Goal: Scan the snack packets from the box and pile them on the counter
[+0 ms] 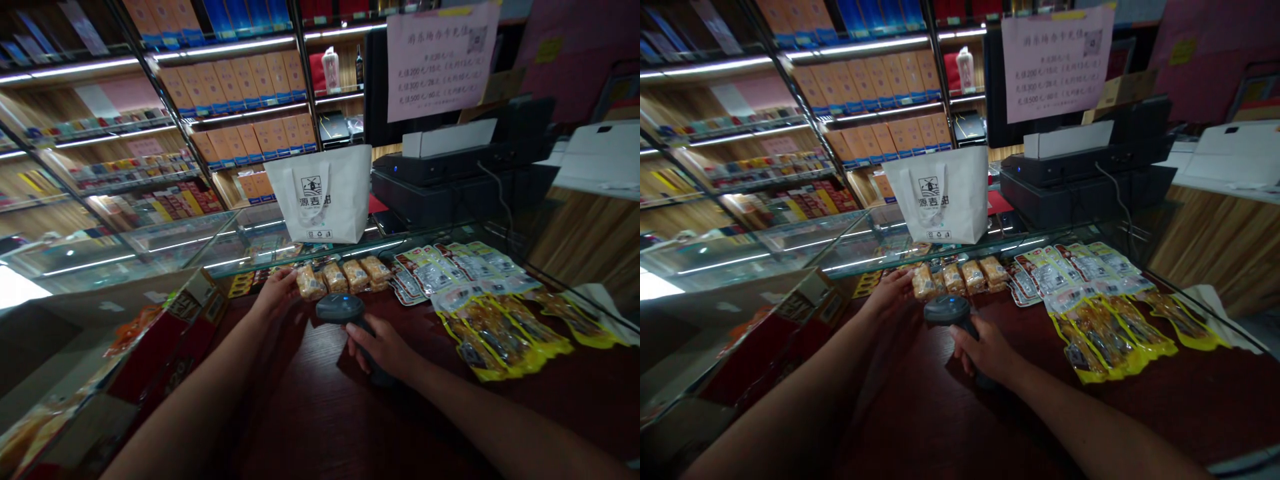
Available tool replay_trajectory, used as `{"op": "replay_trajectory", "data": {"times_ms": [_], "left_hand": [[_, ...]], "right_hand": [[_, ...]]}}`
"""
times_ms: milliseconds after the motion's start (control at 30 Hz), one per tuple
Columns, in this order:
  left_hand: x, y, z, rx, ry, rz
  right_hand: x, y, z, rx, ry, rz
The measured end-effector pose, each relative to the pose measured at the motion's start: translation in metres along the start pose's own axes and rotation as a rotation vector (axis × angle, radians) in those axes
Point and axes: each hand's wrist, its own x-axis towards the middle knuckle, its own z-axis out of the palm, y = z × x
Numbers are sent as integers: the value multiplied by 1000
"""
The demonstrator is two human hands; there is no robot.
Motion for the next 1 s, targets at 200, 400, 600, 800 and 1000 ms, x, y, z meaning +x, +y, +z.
{"op": "replay_trajectory", "data": {"times_ms": [200,400,600,800,1000], "left_hand": [[35,-1,17,125,20,-60],[37,-17,22,181,126,-17],[37,-20,25,211,173,-117],[37,-14,27,217,184,-247],[29,-11,26,191,174,-264]], "right_hand": [[1,0,0,34,-5,9],[0,-4,-1,17,-15,2],[1,1,-1,37,2,11],[1,5,0,53,-3,11],[2,4,1,55,12,9]]}}
